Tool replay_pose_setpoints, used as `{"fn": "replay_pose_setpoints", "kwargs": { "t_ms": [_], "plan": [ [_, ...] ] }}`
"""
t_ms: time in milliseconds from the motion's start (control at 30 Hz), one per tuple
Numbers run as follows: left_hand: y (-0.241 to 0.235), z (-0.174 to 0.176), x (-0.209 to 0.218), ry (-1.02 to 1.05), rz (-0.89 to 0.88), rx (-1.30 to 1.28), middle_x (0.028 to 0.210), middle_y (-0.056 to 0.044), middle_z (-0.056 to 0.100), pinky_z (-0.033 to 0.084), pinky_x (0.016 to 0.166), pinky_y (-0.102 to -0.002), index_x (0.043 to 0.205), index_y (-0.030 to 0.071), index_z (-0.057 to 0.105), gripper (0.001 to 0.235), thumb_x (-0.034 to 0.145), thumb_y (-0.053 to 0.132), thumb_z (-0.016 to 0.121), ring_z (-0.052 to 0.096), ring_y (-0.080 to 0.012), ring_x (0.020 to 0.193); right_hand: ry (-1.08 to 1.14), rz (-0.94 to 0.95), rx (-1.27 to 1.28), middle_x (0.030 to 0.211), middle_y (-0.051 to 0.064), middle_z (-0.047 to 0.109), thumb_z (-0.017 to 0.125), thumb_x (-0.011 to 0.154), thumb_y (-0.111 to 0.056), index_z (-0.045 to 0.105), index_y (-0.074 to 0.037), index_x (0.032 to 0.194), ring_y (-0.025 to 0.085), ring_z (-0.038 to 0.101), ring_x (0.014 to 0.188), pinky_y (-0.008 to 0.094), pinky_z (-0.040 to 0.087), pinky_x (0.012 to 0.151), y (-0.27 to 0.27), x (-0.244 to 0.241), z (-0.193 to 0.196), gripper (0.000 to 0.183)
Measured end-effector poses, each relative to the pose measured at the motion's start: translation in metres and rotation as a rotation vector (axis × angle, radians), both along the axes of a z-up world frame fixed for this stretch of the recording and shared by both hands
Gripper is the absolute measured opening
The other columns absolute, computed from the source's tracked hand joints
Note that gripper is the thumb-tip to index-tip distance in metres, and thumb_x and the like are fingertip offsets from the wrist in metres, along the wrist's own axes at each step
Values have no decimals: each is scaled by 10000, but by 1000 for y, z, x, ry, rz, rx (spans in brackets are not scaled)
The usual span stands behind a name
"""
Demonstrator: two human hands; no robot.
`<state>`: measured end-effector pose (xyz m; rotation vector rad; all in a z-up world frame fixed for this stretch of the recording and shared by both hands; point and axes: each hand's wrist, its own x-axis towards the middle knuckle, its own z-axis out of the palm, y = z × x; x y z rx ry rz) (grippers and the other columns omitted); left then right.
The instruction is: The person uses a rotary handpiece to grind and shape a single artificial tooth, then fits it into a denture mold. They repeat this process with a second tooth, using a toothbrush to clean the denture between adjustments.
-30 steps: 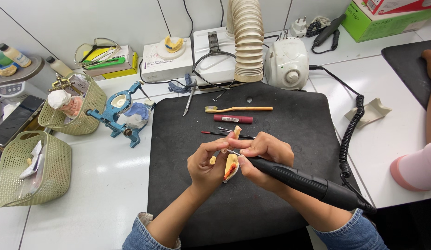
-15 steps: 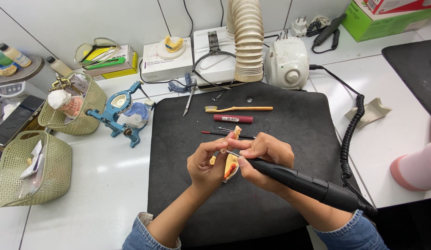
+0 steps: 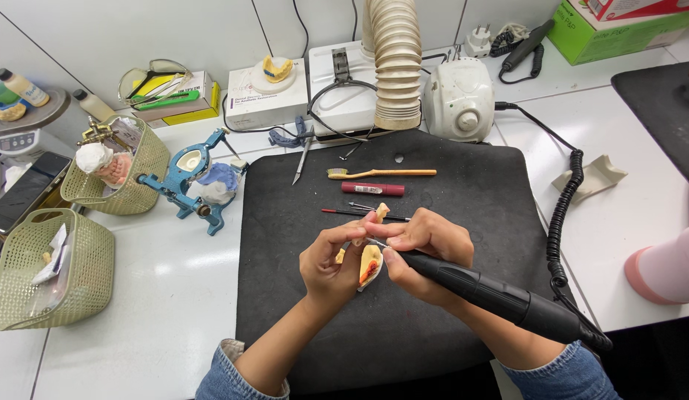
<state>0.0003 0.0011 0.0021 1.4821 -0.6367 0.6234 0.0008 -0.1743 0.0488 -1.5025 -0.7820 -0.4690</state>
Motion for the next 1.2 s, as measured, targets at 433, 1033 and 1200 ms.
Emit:
{"fn": "replay_pose_setpoints", "kwargs": {
  "t_ms": [433, 1033, 1200],
  "plan": [
    [-1, 7, 3, -44, 12, 23, 1197, -186, 733, 591, 1008, -401, 1142, 40, 608, 139, 1020, -24, 630, 711, -309, 1213, -18, -7, -15, 834, 58, 634, 738, 859, 17, 602, -24, 858, 308, 785, 1057, 295, 662, 859, 0, 2, -2, 142],
    [-2, -6, 5, -58, 62, 24, 1171, -163, 742, 597, 993, -392, 1143, 52, 618, 161, 1008, -27, 656, 716, -306, 1200, -36, -54, -41, 817, 57, 621, 738, 841, 42, 581, -21, 841, 310, 781, 1057, 293, 667, 854, 4, 1, -7, 169],
    [-1, -7, 5, -72, 58, 34, 1180, -173, 737, 592, 998, -396, 1148, 51, 616, 166, 1008, -32, 652, 709, -312, 1207, -8, -13, 24, 841, 69, 622, 723, 865, 44, 576, -19, 850, 316, 780, 1067, 300, 662, 856, 4, 1, -6, 160]
  ]
}}
